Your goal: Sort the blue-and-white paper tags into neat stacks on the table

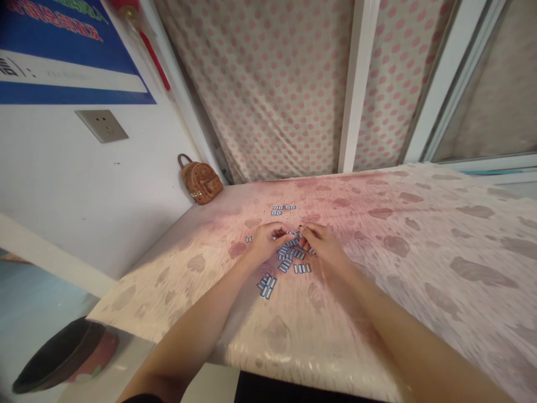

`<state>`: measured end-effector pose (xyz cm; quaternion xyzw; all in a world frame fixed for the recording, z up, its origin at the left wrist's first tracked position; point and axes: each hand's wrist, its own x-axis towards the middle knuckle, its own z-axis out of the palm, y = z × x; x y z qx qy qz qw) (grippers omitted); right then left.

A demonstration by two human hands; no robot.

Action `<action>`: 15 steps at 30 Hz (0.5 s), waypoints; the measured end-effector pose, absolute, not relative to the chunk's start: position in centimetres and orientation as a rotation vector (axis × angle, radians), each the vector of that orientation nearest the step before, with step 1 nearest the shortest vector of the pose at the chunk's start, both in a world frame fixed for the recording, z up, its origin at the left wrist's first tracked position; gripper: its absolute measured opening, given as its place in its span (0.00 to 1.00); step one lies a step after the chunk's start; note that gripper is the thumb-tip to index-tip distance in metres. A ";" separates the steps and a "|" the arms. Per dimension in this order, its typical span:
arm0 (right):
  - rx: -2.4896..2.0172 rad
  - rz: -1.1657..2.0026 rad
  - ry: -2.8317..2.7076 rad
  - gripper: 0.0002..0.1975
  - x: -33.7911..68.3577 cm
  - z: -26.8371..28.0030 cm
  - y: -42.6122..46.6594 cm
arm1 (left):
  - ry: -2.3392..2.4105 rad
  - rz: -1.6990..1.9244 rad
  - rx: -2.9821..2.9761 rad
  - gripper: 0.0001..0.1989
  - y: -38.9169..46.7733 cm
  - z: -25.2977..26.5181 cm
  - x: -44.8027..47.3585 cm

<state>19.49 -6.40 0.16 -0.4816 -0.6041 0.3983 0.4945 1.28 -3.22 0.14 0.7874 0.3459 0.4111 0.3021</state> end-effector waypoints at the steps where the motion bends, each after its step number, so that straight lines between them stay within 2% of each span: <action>1: -1.165 0.986 -1.446 0.24 19.4 0.3 -6.5 | 0.912 1.098 2.074 0.17 -3.3 0.2 1.3; 9: -1.121 1.060 -1.439 0.23 19.0 0.8 -7.0 | 0.999 1.157 1.933 0.22 -3.5 0.0 1.7; 13: -1.091 1.005 -1.501 0.22 19.2 0.8 -7.0 | 0.928 1.157 1.928 0.17 -3.4 -0.1 1.6; 15: -1.094 0.990 -1.488 0.22 19.4 0.9 -7.0 | 0.863 1.134 1.987 0.18 -3.4 0.1 1.4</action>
